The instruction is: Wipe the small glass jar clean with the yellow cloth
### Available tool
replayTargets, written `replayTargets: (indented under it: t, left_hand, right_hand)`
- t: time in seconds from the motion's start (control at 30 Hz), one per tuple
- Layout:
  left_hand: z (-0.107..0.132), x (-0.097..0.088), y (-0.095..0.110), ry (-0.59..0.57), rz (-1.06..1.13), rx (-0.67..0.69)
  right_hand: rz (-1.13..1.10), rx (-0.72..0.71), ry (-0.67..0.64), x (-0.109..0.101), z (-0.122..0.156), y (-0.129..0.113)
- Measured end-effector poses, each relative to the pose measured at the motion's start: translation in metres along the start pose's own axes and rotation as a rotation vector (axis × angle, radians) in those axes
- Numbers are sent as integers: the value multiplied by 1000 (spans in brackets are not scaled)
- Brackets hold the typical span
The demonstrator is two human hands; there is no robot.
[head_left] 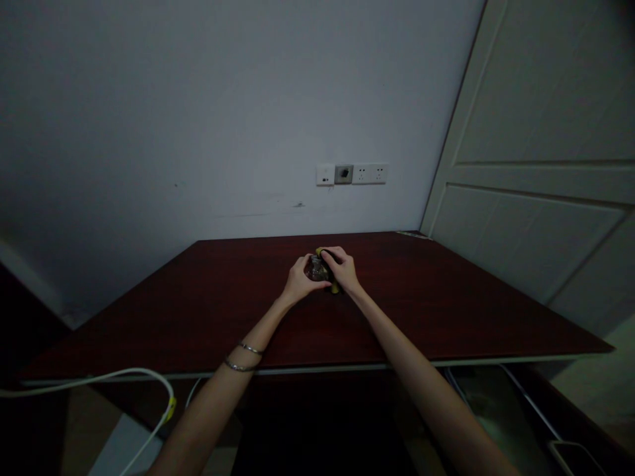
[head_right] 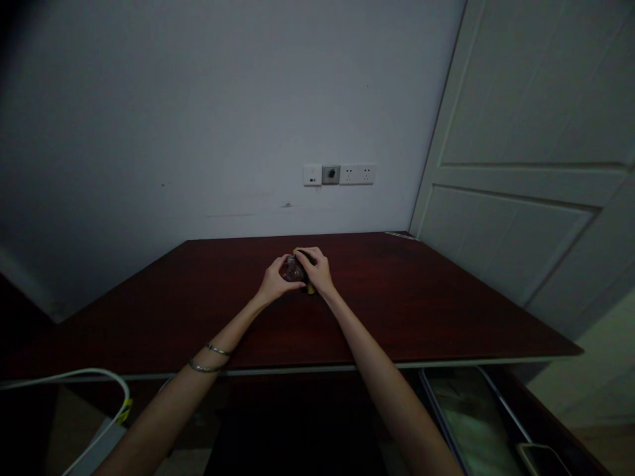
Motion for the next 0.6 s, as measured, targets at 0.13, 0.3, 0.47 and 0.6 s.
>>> replayTargets:
  t: [0.13,0.3,0.47,0.6]
  left_hand:
    - [-1,-2,-3,18,-11,-13]
    - [-1,-3,-3,44,-2,-15]
    - [0,-5,6,68,-57,48]
    - [1,-5,12,55,-90,74]
  right_hand:
    - [34,-98,-96,4,6,-21]
    - [21,-203,-185,9,11,-38]
    - [-42,-69,-113,6,-4,-17]
    - [-91,112,-83,7,-7,1]
Point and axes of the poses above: each hand's wrist, its own z-axis away from the middle knuckle, its own x-axis out of the palm, y = z × x, the point moved 7 cm from there along -z, towards the middle knuckle, and after that the axes turned 6 degrees about -x, right-handed, at the moved point
